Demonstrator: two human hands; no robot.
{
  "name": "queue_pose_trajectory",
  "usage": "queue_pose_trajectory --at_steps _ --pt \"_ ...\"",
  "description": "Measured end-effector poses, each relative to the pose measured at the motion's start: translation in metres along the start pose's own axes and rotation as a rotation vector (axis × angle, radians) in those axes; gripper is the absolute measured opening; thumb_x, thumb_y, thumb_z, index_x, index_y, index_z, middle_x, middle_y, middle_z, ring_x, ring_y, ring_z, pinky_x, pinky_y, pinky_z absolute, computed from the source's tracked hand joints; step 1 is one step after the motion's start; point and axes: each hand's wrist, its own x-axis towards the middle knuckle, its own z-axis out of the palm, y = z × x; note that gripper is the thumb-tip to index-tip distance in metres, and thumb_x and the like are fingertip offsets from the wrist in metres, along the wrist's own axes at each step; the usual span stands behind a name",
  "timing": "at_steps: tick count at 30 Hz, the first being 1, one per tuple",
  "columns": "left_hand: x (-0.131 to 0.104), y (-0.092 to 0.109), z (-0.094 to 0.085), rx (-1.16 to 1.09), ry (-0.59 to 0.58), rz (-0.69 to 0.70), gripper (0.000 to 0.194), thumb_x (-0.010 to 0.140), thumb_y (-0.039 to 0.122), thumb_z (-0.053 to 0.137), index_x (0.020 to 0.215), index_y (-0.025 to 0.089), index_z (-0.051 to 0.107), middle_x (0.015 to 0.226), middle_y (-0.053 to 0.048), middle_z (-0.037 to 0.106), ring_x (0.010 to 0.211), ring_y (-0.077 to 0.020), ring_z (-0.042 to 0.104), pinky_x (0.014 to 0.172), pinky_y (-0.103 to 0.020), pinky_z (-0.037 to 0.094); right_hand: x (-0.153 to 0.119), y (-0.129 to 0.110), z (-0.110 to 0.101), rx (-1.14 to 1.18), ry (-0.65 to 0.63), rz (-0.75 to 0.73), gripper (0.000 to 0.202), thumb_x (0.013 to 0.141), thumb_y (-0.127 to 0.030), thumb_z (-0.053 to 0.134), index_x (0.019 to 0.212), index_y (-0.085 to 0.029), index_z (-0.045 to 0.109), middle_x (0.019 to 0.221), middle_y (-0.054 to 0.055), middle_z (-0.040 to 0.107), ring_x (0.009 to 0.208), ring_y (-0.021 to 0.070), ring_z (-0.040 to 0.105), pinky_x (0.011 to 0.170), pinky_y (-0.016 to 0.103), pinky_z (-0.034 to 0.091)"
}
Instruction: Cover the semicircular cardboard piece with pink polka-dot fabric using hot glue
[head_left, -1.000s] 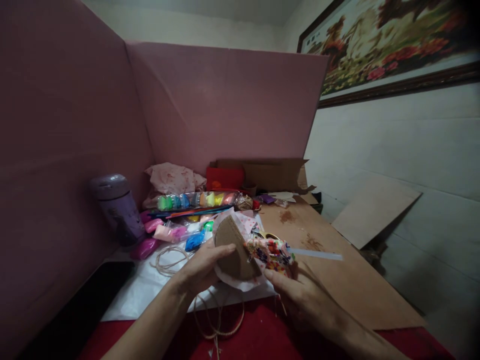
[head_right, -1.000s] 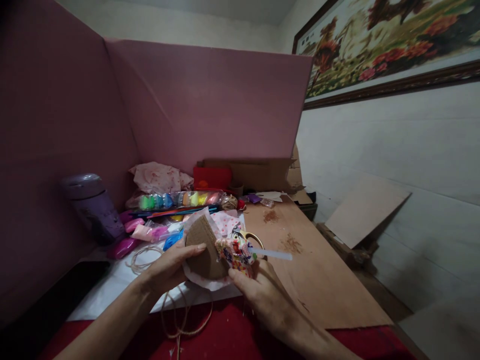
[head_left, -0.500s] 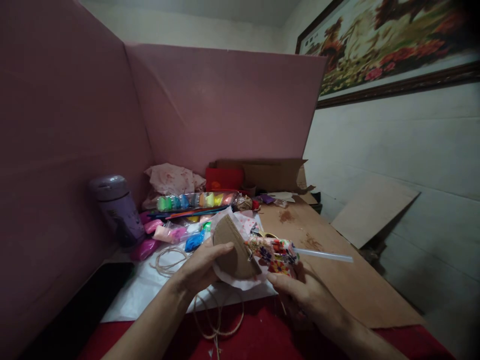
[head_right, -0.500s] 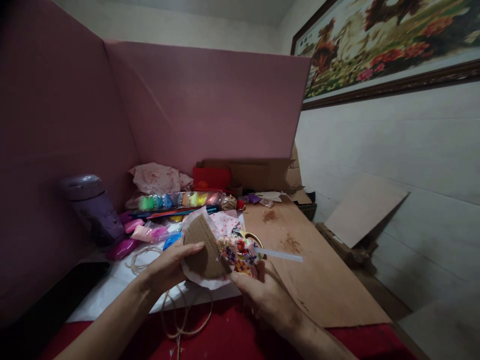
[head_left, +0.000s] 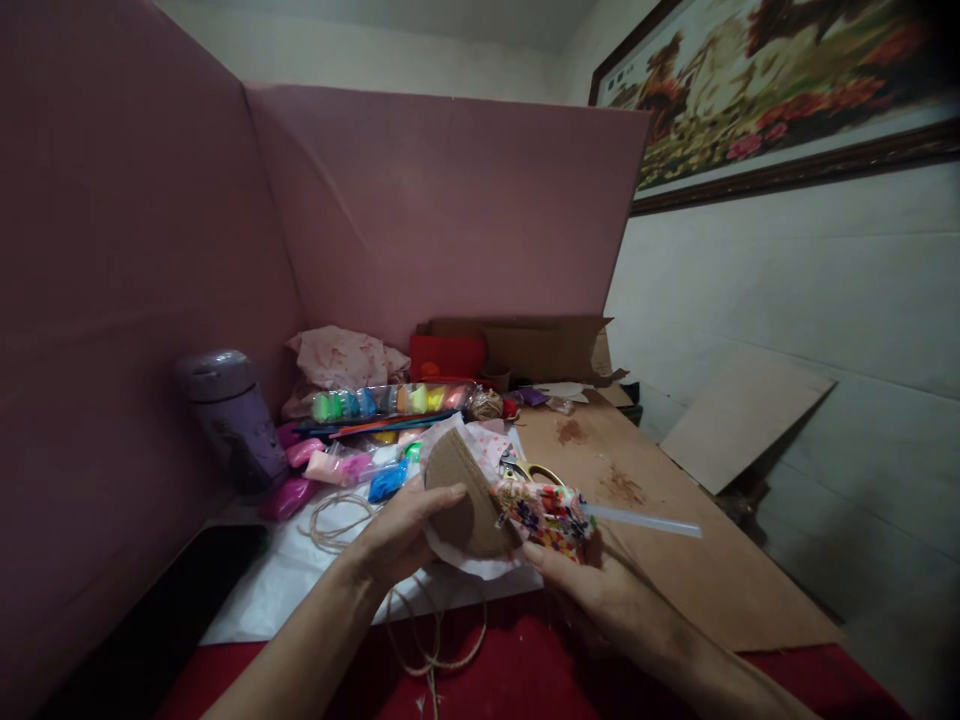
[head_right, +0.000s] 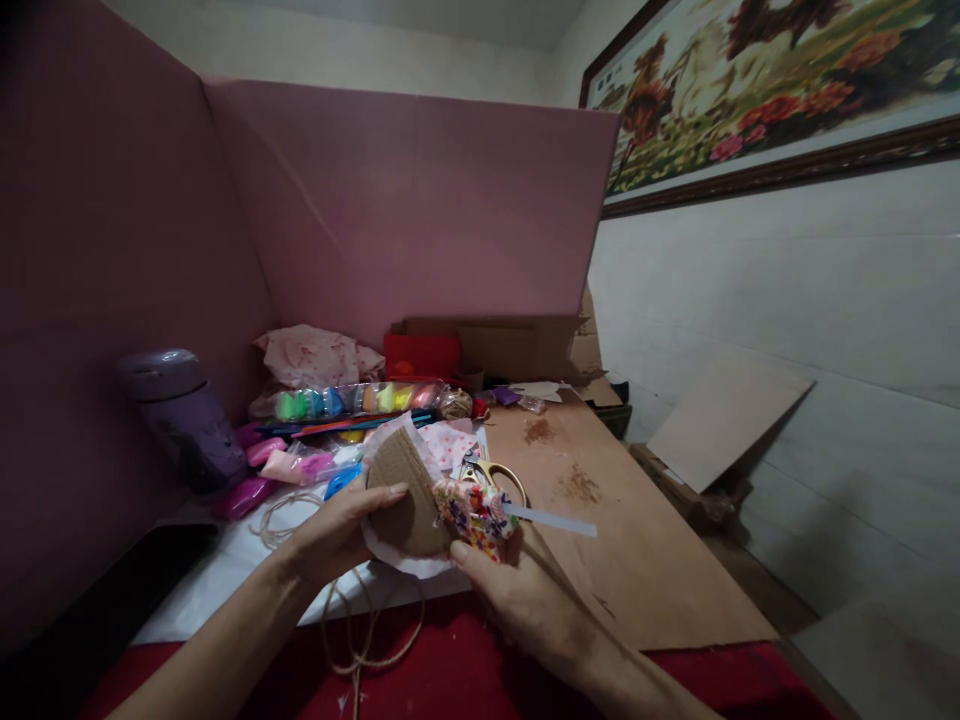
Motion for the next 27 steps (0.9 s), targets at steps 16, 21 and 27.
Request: queue_pose_trajectory --at_steps 16,21,27 --pt "0.0 0.001 0.002 0.026 0.036 0.001 0.038 0.073 0.012 0.06 0.111 0.012 0.055 0.094 -0.014 0.068 0.079 -0.0227 0.064 0.075 -0.037 0.051 -0.001 0.002 0.0 0.057 0.008 0.001 0.037 0.081 -0.048 0.049 0.06 -0.018 0.046 0.041 -0.007 0.039 0.034 0.0056 0.031 0.033 0.019 0.023" --pt "0.001 0.001 0.002 0.04 0.017 0.007 0.036 0.074 0.011 0.059 0.11 0.011 0.055 0.093 -0.014 0.068 0.079 -0.0234 0.065 0.075 -0.038 0.051 -0.001 -0.002 0.002 0.056 -0.005 -0.011 0.038 0.083 -0.045 0.048 0.056 -0.018 0.044 0.043 -0.006 0.039 0.037 0.0061 0.033 0.034 0.019 0.022" --pt "0.001 0.001 0.003 0.017 0.034 0.005 0.044 0.074 0.011 0.059 0.117 0.014 0.051 0.091 -0.013 0.069 0.077 -0.0234 0.065 0.072 -0.038 0.052 -0.005 -0.001 -0.002 0.027 -0.038 0.006 0.041 0.082 -0.047 0.048 0.052 -0.019 0.045 0.039 -0.006 0.036 0.035 0.007 0.03 0.035 0.021 0.022"
